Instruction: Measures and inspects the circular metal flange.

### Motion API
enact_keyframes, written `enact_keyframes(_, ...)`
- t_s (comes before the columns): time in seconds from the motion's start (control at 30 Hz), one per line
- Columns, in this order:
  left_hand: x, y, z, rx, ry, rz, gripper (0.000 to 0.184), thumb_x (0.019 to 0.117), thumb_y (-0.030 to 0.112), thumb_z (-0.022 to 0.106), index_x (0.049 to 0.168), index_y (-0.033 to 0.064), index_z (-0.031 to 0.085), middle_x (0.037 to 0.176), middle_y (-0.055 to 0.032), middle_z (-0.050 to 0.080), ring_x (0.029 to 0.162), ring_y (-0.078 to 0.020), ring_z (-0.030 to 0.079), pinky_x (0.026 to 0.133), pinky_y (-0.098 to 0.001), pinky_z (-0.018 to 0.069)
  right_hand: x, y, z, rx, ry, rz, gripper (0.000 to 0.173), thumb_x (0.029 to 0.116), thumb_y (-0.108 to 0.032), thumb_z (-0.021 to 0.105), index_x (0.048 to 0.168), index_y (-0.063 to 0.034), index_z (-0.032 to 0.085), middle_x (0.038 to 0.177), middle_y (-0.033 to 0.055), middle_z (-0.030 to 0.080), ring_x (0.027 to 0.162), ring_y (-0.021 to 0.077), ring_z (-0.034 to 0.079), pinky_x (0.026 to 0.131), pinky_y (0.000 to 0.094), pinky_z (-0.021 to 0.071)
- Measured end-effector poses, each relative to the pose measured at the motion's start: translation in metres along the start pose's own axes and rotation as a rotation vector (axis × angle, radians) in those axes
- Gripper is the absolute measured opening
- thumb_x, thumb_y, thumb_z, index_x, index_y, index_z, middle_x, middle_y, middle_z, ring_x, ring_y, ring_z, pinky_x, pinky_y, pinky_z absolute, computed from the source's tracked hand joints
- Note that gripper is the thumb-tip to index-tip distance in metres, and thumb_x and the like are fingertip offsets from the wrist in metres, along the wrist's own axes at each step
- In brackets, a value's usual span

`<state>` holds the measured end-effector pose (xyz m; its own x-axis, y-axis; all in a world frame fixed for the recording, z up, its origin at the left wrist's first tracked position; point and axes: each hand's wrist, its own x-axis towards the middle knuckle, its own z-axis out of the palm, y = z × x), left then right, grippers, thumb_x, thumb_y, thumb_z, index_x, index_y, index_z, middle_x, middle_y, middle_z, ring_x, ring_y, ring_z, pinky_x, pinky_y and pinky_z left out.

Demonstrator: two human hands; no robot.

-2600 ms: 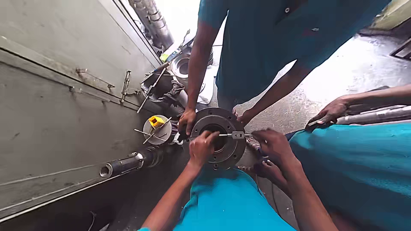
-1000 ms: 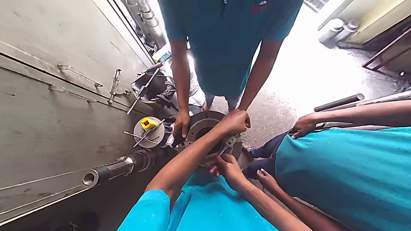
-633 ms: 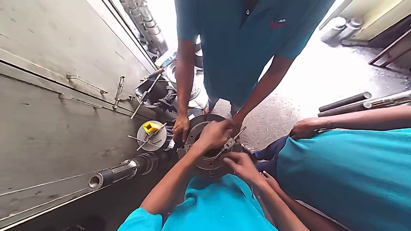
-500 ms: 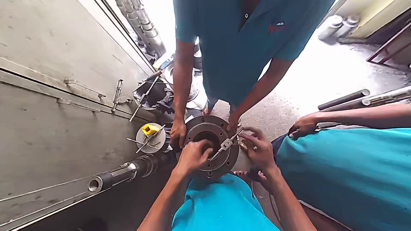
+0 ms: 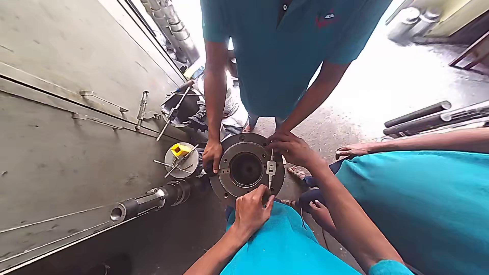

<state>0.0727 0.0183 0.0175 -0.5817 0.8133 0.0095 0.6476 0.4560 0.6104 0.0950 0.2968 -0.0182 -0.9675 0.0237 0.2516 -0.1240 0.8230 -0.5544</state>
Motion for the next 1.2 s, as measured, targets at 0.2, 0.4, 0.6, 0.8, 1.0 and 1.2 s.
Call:
enact_keyframes(0.2, 0.006, -0.034, -0.011, 0.186, 0.183, 0.043, 0.025, 0.0995, 0.025, 0.061, 0.113, 0.0127, 0.078, 0.095, -0.0041, 0.077, 0.076, -0.0204, 0.075, 0.062, -0.0409, 0.0616, -0.027, -0.017, -0.018, -0.124, -0.024, 0.129, 0.018, 0.0934, -0.006, 0.062, 0.102, -0.0137, 0.076, 0.098, 0.0051, 0.072, 0.092, 0.0266, 0.068, 0.08, 0.0469, 0.057)
enact_keyframes(0.4, 0.054, -0.079, -0.02, 0.271, 0.282, 0.17, 0.019, 0.1004, 0.024, 0.062, 0.104, 0.022, 0.08, 0.102, -0.0017, 0.078, 0.083, -0.0201, 0.076, 0.066, -0.0395, 0.0617, -0.067, -0.069, 0.0, -0.25, 0.011, 0.434, 0.017, 0.0973, -0.012, 0.057, 0.099, -0.0073, 0.073, 0.088, 0.013, 0.071, 0.083, 0.0334, 0.071, 0.068, 0.0511, 0.0581)
enact_keyframes(0.6, 0.06, -0.083, -0.016, 0.224, 0.284, 0.177, 0.019, 0.0993, 0.02, 0.062, 0.106, 0.0174, 0.08, 0.107, -0.0024, 0.077, 0.085, -0.0213, 0.076, 0.069, -0.0412, 0.0624, -0.075, -0.057, -0.013, -0.172, -0.029, 0.354, 0.019, 0.097, -0.012, 0.06, 0.106, -0.013, 0.077, 0.091, 0.0102, 0.073, 0.084, 0.0317, 0.072, 0.07, 0.0534, 0.0586)
enact_keyframes(0.8, -0.015, -0.027, 0.013, 0.102, 0.236, 0.101, 0.026, 0.0983, 0.027, 0.063, 0.106, 0.0086, 0.08, 0.093, -0.0036, 0.078, 0.079, -0.0164, 0.076, 0.066, -0.0354, 0.0629, -0.013, -0.006, -0.011, -0.088, 0.073, 0.096, 0.02, 0.1004, -0.014, 0.06, 0.108, -0.0193, 0.078, 0.12, 0.0045, 0.072, 0.109, 0.0272, 0.068, 0.091, 0.0473, 0.0567)
enact_keyframes(1.0, 0.015, -0.055, -0.007, 0.193, 0.273, 0.078, 0.022, 0.0994, 0.024, 0.062, 0.105, 0.0147, 0.081, 0.097, -0.004, 0.078, 0.079, -0.0195, 0.076, 0.062, -0.0395, 0.0622, -0.043, -0.021, -0.022, -0.102, -0.023, 0.208, 0.017, 0.097, -0.014, 0.061, 0.103, -0.0164, 0.077, 0.096, 0.0051, 0.074, 0.09, 0.0277, 0.071, 0.076, 0.052, 0.0579)
enact_keyframes(1.2, 0.123, -0.105, -0.028, 0.167, 0.183, 0.496, 0.024, 0.093, 0.007, 0.064, 0.11, 0.0155, 0.079, 0.116, -0.0068, 0.074, 0.093, -0.026, 0.074, 0.076, -0.0451, 0.0616, -0.079, -0.109, 0.006, -0.278, -0.113, 0.526, 0.032, 0.1028, -0.03, 0.051, 0.105, -0.0051, 0.072, 0.083, 0.0169, 0.072, 0.077, 0.0385, 0.073, 0.064, 0.058, 0.0569)
